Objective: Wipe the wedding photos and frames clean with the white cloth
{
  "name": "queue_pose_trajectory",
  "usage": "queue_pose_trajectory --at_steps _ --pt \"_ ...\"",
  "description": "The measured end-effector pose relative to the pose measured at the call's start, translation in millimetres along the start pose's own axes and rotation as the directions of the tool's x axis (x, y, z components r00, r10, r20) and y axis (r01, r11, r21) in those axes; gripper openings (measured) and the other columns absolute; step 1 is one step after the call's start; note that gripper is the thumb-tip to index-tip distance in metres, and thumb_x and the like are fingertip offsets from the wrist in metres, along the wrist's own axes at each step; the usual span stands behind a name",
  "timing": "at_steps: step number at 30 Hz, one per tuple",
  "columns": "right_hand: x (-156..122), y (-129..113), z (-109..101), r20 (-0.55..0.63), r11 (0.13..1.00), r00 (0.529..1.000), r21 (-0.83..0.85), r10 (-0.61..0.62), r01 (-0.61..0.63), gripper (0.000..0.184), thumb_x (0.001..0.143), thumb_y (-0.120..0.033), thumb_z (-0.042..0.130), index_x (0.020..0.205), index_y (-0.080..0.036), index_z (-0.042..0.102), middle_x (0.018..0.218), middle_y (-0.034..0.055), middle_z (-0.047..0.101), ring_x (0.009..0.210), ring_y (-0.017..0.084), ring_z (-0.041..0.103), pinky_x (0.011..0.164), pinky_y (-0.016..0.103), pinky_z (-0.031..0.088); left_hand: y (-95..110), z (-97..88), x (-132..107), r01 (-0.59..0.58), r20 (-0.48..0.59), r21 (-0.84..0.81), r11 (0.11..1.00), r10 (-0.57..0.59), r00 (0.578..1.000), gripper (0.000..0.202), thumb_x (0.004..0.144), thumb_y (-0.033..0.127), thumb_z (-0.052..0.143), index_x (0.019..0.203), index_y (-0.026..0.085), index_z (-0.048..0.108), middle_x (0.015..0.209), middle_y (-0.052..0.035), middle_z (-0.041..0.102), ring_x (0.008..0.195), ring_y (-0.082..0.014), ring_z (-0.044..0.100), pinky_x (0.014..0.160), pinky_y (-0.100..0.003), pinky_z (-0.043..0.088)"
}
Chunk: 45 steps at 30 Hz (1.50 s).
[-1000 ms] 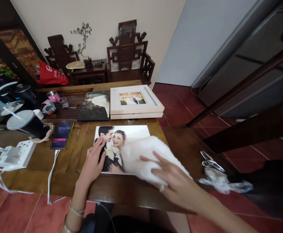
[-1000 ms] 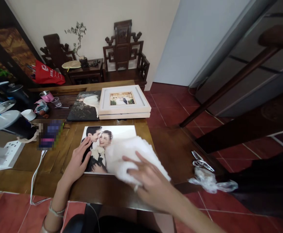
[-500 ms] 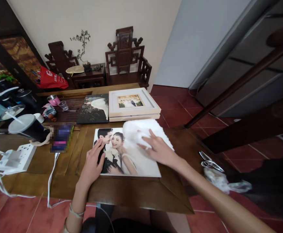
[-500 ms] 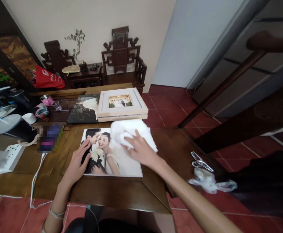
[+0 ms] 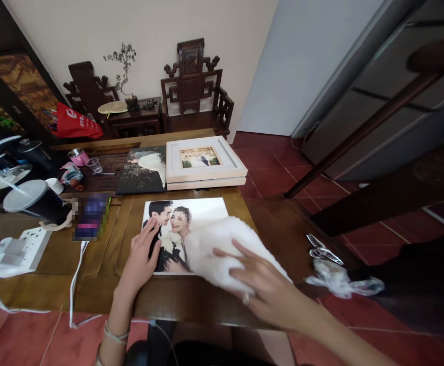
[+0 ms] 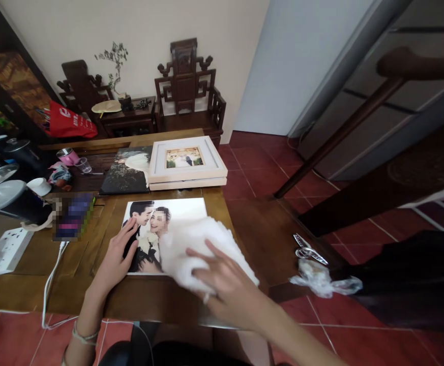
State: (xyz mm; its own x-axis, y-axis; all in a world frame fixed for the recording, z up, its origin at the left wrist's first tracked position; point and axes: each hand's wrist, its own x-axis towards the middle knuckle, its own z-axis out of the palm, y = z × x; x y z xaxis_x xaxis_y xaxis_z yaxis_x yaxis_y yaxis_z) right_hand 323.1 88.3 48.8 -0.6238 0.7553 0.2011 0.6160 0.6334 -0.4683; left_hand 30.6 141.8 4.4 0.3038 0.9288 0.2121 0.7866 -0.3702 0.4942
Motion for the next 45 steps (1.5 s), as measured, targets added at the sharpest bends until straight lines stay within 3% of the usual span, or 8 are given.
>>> queue_pose_trajectory --at_steps 4,9,16,23,29,35,41,45 --pt "55 40 -6 -0.01 0.993 0.995 -0.068 0.098 -0.098 0.022 0.085 -0.017 0.043 0.091 -0.021 0.063 0.084 0.006 0.072 0.093 0.029 0.067 0.099 0.052 0.043 -1 -0.6 0 -0.002 0.004 -0.004 1.0 0.002 1.0 0.044 0.098 0.028 0.037 0.141 0.023 0.037 0.152 -0.0109 0.035 0.142 -0.0224 0.028 0.109 -0.048 0.029" --pt "97 62 -7 -0.066 0.988 0.989 -0.074 0.133 -0.137 0.024 0.088 -0.013 0.038 0.089 -0.016 0.061 0.087 0.0087 0.07 0.094 0.029 0.067 0.11 0.054 0.027 -2 -0.7 0 0.008 0.002 -0.029 1.0 -0.008 1.0 0.044 0.097 0.028 0.038 0.141 0.021 0.038 0.152 -0.011 0.034 0.142 -0.0213 0.027 0.111 -0.046 0.027" --pt "36 13 21 0.016 0.998 0.999 -0.052 0.031 -0.03 0.027 0.07 -0.005 0.047 0.09 -0.011 0.064 0.134 0.022 0.053 0.141 0.036 0.022 0.113 0.065 0.01 -1 0.8 0 0.014 -0.01 -0.021 1.0 -0.015 1.0 0.043 0.097 0.028 0.038 0.139 0.022 0.039 0.151 -0.0111 0.036 0.142 -0.0222 0.029 0.11 -0.046 0.029" --pt "-9 -31 16 0.15 0.993 0.984 0.083 -0.093 0.081 0.027 0.07 -0.008 0.05 0.091 -0.017 0.066 0.135 0.0158 0.055 0.136 0.03 0.034 0.113 0.064 0.009 1 0.3 0 0.002 -0.002 -0.015 1.0 -0.003 1.0 0.045 0.098 0.027 0.037 0.143 0.024 0.033 0.152 -0.0111 0.035 0.142 -0.0215 0.028 0.11 -0.047 0.028" --pt "59 14 7 0.076 1.0 0.997 0.014 -0.004 0.003 0.025 0.081 -0.01 0.048 0.097 -0.016 0.066 0.11 0.0119 0.07 0.132 0.03 0.042 0.114 0.061 0.013 2 -0.7 0 0.005 0.011 -0.01 1.0 -0.004 1.0 0.047 0.098 0.027 0.035 0.145 0.025 0.03 0.153 -0.0108 0.033 0.143 -0.0223 0.026 0.109 -0.047 0.029" --pt "113 43 14 -0.061 0.985 0.994 -0.141 0.091 -0.099 0.03 0.084 -0.008 0.045 0.108 -0.012 0.063 0.138 0.0177 0.051 0.139 0.036 0.027 0.106 0.072 0.014 2 -0.4 -2 0.024 0.023 -0.021 0.999 -0.024 0.999 0.051 0.1 0.029 0.03 0.149 0.027 0.019 0.156 -0.009 0.025 0.145 -0.0222 0.019 0.111 -0.048 0.026" --pt "60 5 30 0.08 0.993 0.997 -0.122 0.006 0.004 0.033 0.072 -0.006 0.053 0.1 -0.015 0.069 0.147 0.0149 0.04 0.142 0.038 0.013 0.107 0.073 0.004 -1 0.7 0 0.056 0.03 -0.017 0.998 -0.055 0.998 0.049 0.099 0.03 0.03 0.148 0.025 0.024 0.155 -0.0099 0.028 0.144 -0.0227 0.021 0.113 -0.048 0.024" --pt "15 -38 18 0.224 0.998 0.973 0.053 -0.048 0.037 0.035 0.067 -0.007 0.053 0.096 -0.019 0.069 0.147 0.0076 0.041 0.142 0.034 0.019 0.112 0.067 0.002 0 0.8 0 0.066 0.044 -0.006 0.998 -0.066 0.997 0.05 0.099 0.03 0.031 0.149 0.025 0.023 0.155 -0.0107 0.027 0.144 -0.0237 0.021 0.112 -0.049 0.025"
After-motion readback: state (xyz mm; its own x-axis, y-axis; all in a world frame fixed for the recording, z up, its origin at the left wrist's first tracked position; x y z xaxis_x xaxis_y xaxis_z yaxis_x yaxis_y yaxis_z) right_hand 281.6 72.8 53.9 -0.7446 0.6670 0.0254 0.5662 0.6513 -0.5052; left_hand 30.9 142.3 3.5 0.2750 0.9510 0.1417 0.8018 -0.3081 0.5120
